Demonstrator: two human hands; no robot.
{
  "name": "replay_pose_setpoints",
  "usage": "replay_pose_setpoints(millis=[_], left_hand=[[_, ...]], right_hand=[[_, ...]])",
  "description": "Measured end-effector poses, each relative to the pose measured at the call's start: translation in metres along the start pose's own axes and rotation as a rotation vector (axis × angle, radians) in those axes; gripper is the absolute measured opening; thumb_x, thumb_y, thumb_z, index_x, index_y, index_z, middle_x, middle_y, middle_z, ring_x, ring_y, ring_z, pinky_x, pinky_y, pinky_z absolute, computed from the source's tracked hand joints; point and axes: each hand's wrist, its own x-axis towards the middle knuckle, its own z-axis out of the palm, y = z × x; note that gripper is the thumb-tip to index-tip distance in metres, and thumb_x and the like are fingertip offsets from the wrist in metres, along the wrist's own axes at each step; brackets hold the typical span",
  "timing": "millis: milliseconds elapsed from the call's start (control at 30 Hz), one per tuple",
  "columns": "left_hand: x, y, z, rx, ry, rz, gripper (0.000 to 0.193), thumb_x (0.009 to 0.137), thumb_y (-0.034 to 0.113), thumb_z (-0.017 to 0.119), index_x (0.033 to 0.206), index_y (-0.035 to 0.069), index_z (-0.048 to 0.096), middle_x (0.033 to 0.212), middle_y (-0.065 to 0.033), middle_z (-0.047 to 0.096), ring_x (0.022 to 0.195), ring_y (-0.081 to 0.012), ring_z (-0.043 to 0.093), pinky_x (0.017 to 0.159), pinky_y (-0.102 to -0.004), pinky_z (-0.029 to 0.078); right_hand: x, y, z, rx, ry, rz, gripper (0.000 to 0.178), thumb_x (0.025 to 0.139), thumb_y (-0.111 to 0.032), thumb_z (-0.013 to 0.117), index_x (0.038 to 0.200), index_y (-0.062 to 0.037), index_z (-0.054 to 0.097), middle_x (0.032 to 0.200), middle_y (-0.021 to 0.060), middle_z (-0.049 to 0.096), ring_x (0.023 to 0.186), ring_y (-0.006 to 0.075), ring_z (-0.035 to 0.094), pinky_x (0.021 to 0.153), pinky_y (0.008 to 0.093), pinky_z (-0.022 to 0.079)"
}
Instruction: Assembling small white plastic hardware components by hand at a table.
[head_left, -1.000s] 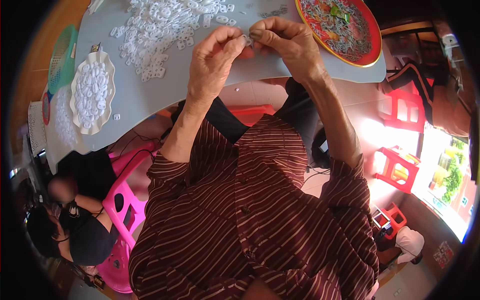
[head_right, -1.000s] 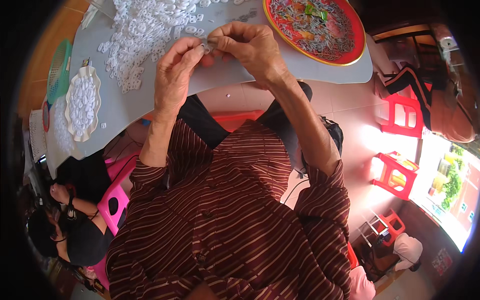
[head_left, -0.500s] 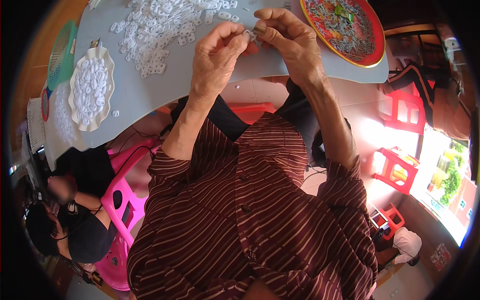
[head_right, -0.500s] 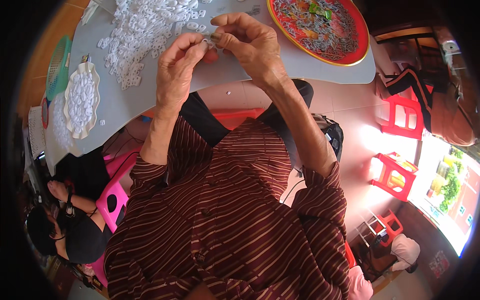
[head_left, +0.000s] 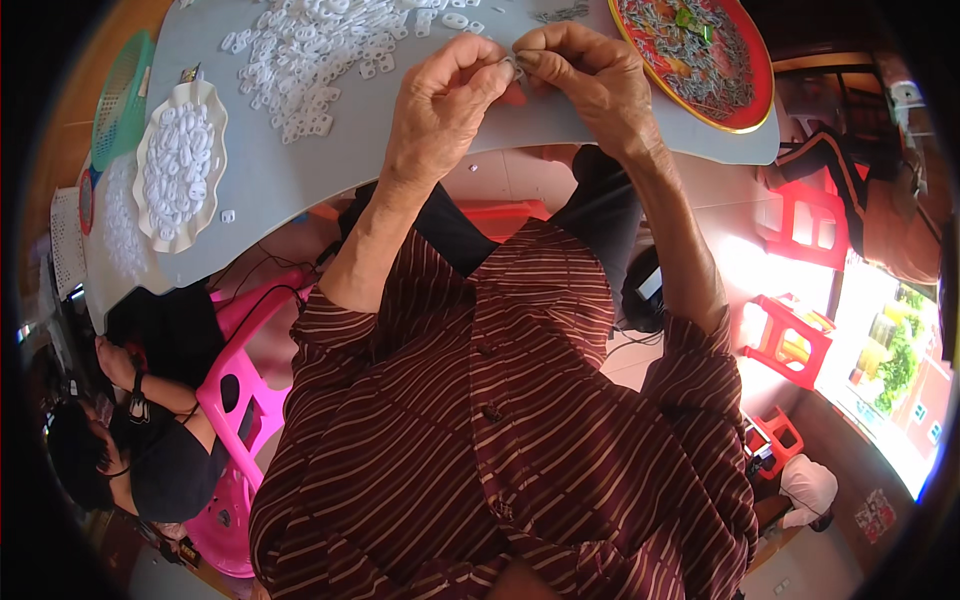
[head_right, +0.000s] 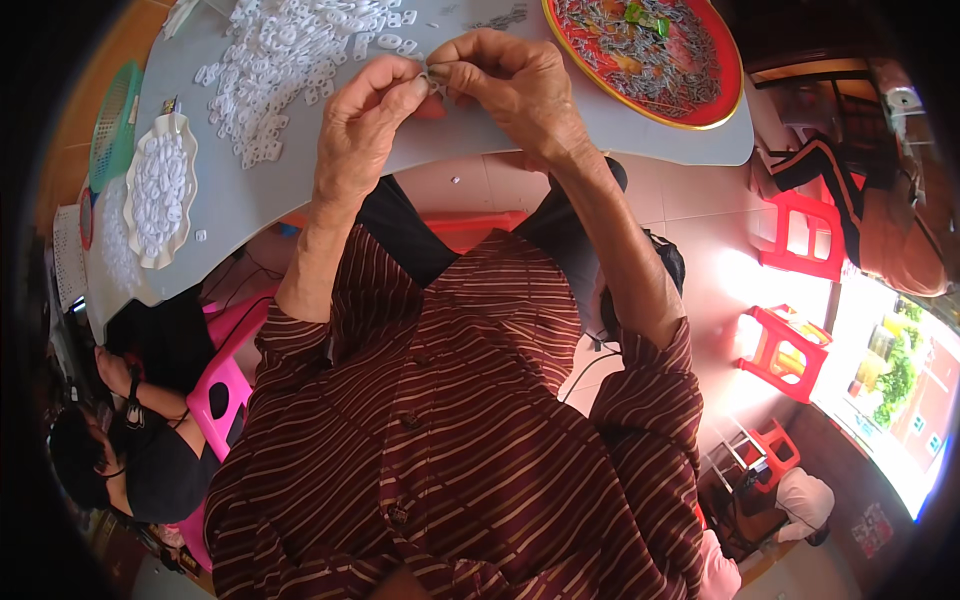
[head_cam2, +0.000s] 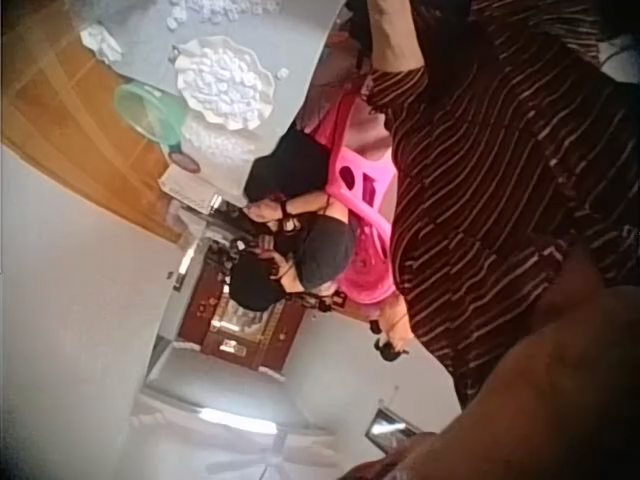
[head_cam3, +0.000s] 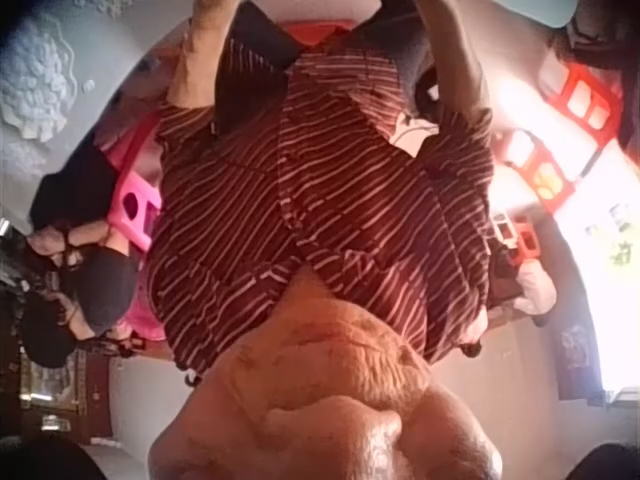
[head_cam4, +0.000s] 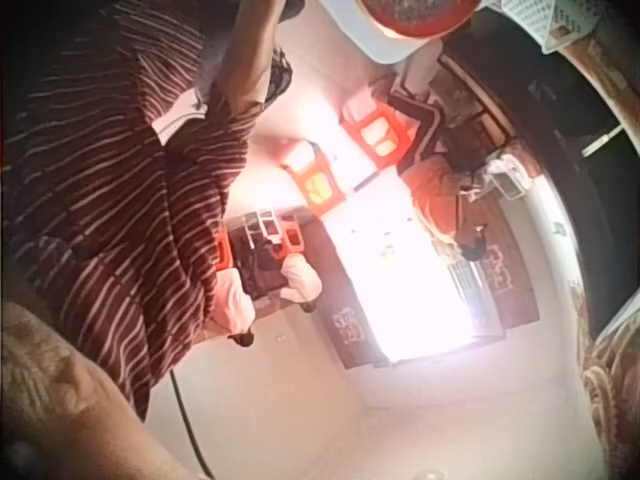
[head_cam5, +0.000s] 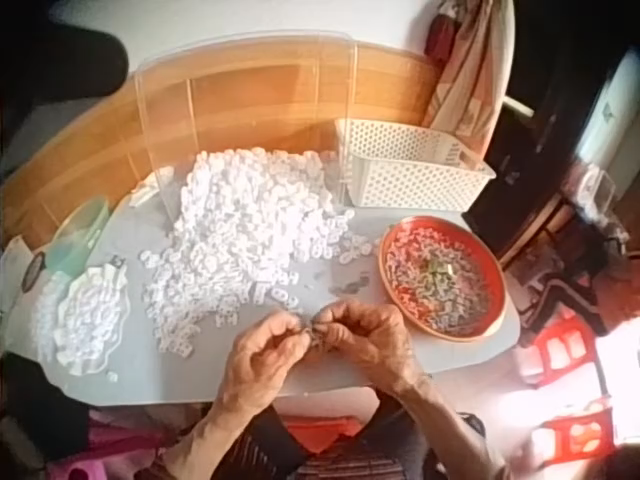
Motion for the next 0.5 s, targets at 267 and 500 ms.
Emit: replay_pose_setpoints(millis=[267,500], left_hand=[[-0.003,0.0,0.002,-0.046,-0.003,0.069,0.012,0.088,0.013,0.058,0.087,0.001,0.058,0.07,0.0034,0.055,0.064,-0.0029,0.045,0.058,-0.0179,0.039],[-0.003,-0.001,0.004,0.037,0.007,0.147,0.011,0.088,0.013,0.057,0.087,0.002,0.059,0.068,0.0047,0.05,0.061,-0.0019,0.041,0.053,-0.0172,0.036]], right_hand=[[0.0,-0.008,0.003,-0.329,-0.02,-0.06,0.017,0.085,-0.017,0.065,0.088,0.0002,0.065,0.072,0.0032,0.064,0.065,0.0059,0.055,0.059,0.022,0.045],[-0.001,-0.008,0.004,-0.24,0.043,0.012,0.02,0.086,-0.02,0.063,0.086,-0.0002,0.065,0.07,0.0013,0.063,0.062,0.0056,0.052,0.056,0.0218,0.043]])
